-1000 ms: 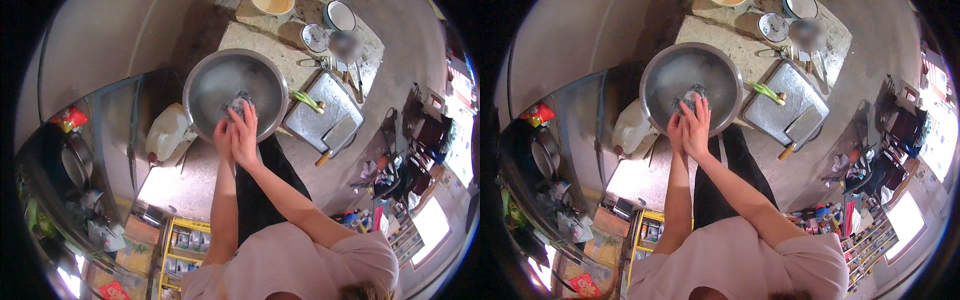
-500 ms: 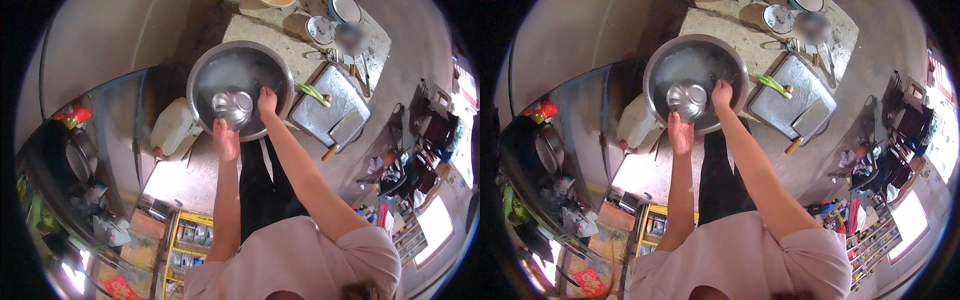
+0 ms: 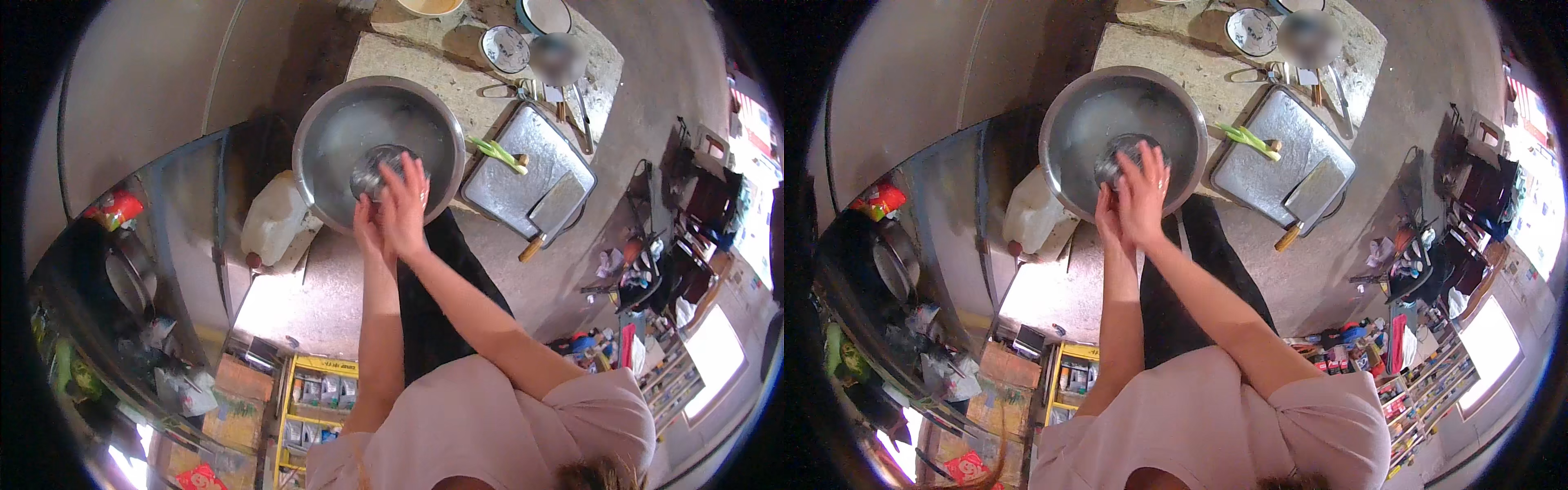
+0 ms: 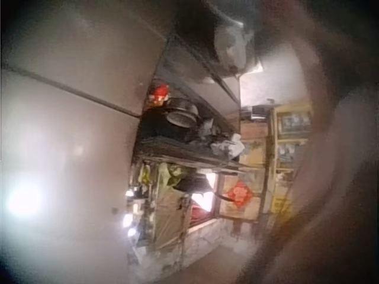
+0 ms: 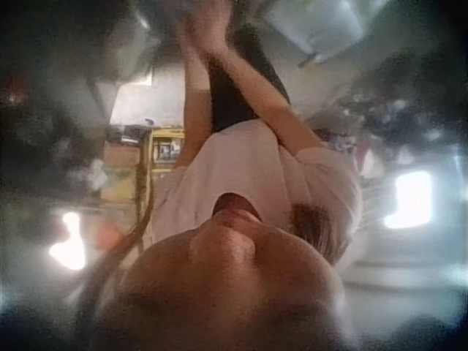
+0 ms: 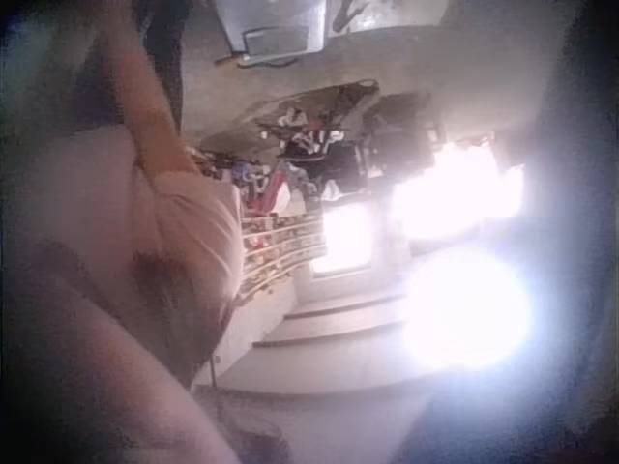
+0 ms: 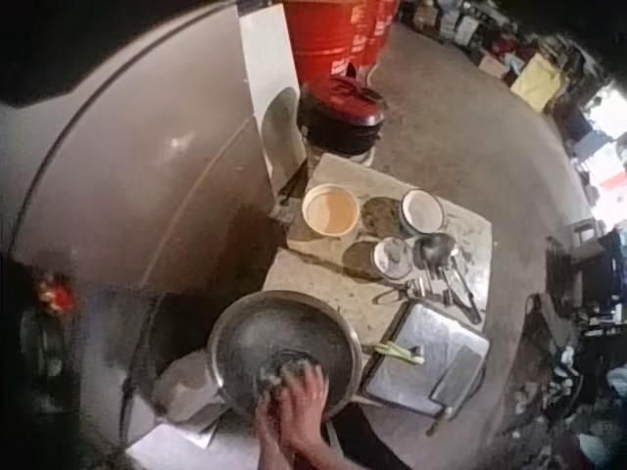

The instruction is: The person washes several bowls and a metal basin using a scrubbing pad and water. They scrub each item in a basin, rinse them at an outdoor sink, and place the cleaned items on a nearby surface. The person also refills the basin with water from the outdoor sink.

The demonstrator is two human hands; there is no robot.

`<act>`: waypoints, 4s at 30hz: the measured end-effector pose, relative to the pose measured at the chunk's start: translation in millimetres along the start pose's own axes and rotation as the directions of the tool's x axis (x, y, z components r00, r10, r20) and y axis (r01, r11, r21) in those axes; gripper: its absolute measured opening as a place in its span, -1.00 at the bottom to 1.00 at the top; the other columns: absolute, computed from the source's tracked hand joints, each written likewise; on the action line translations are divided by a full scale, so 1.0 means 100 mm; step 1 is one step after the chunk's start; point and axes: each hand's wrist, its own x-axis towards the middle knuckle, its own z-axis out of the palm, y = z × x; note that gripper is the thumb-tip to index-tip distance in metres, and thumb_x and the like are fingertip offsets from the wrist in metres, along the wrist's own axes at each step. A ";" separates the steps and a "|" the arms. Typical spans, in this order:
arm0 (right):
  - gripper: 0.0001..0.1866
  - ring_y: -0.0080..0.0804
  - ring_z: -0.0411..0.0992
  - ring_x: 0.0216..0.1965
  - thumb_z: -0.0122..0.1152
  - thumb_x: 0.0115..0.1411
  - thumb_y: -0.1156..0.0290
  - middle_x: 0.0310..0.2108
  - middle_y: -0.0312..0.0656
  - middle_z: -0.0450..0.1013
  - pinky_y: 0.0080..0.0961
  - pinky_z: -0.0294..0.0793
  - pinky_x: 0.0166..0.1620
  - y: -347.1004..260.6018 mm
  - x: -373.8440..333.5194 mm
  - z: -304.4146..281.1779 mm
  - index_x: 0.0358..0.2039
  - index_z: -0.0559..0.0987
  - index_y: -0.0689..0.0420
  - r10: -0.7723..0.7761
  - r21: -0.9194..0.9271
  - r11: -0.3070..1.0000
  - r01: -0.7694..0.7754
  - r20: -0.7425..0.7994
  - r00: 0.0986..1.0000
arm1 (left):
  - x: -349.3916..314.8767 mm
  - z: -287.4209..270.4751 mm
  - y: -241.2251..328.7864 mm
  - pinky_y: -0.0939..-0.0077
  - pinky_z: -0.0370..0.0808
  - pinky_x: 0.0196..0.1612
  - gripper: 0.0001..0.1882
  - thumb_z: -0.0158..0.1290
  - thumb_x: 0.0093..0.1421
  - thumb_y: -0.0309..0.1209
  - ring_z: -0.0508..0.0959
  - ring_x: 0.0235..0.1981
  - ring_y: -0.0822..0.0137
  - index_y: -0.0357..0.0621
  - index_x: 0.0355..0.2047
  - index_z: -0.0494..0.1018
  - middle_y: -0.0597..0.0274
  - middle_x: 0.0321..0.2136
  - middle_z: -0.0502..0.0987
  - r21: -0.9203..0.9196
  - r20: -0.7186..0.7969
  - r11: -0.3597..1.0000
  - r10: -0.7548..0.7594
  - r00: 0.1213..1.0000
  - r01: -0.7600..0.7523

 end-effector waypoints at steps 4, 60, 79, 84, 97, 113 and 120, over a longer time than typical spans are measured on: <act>-0.70 -0.26 0.21 0.08 -0.11 0.20 0.42 0.03 -0.07 0.28 -0.46 0.09 0.16 0.59 0.44 0.13 -0.09 0.49 0.16 0.220 0.450 0.863 -0.231 0.077 0.972 | 0.06 -0.22 0.08 0.42 0.39 0.03 -0.70 -0.07 0.23 -0.30 0.44 -0.06 0.33 -0.20 -0.10 0.35 0.19 -0.09 0.45 0.081 -0.183 0.991 0.119 0.976 -0.105; -0.74 -0.27 0.46 -0.30 -0.05 0.19 0.37 -0.34 -0.06 0.51 -0.43 0.36 -0.18 1.07 0.56 0.57 -0.24 0.54 0.25 0.608 0.473 0.671 -0.570 0.089 0.789 | -0.05 -0.18 0.26 0.32 0.18 0.10 -0.69 -0.15 0.27 -0.26 0.36 -0.03 0.30 -0.18 -0.08 0.32 0.23 -0.09 0.41 0.239 -0.069 0.959 0.175 0.982 -0.154; -0.72 -0.32 0.40 -0.18 -0.17 0.25 0.37 -0.27 -0.18 0.47 -0.41 0.31 -0.03 0.38 0.60 0.26 -0.19 0.52 0.13 0.401 0.484 0.750 -0.451 0.210 0.892 | 0.04 -0.22 0.23 0.45 0.37 -0.14 -0.82 0.00 0.11 -0.43 0.44 -0.29 0.35 -0.19 -0.27 0.35 0.22 -0.32 0.43 0.386 -0.098 0.876 0.349 0.932 -0.287; -0.70 -0.48 0.39 -0.36 0.07 0.14 0.27 -0.40 -0.18 0.48 -0.56 0.35 -0.25 0.89 0.68 0.38 -0.25 0.55 0.24 0.611 0.596 0.290 -0.749 0.488 0.624 | 0.04 -0.19 0.33 0.45 0.34 -0.15 -0.78 0.00 0.12 -0.39 0.41 -0.29 0.38 -0.25 -0.26 0.34 0.26 -0.35 0.42 0.488 -0.055 0.818 0.377 0.924 -0.305; -0.70 -0.17 0.22 0.10 -0.03 0.15 0.52 0.00 0.00 0.31 -0.39 0.18 0.12 0.28 0.05 0.30 -0.08 0.47 0.14 0.076 0.392 0.918 -0.062 -0.021 0.997 | 0.13 -0.20 0.34 0.67 0.25 -0.33 -0.79 0.03 0.14 -0.38 0.32 -0.43 0.52 -0.32 -0.34 0.39 0.38 -0.48 0.38 0.886 -0.019 0.429 0.411 0.911 -0.175; -0.58 -0.30 0.32 -0.01 -0.31 0.30 0.14 -0.06 -0.18 0.37 -0.27 0.26 0.07 0.71 0.45 -0.13 -0.07 0.41 0.15 0.213 0.578 -0.471 -0.667 0.808 0.550 | 0.04 0.05 0.33 0.22 0.16 0.16 -0.58 -0.03 0.20 -0.19 0.30 0.07 0.25 -0.21 -0.03 0.31 0.17 0.04 0.33 0.412 0.319 0.875 0.125 0.939 -0.256; -0.64 -0.37 0.39 -0.18 -0.24 0.31 0.23 -0.20 -0.18 0.44 -0.41 0.35 -0.06 0.72 0.42 -0.09 -0.14 0.44 0.21 0.532 0.641 -0.335 -0.690 0.733 0.423 | 0.02 0.02 -0.03 0.15 -0.04 0.25 -0.43 -0.09 0.19 -0.04 0.16 0.17 0.21 -0.14 0.10 0.21 0.21 0.13 0.22 0.064 -0.212 0.995 0.084 0.974 -0.071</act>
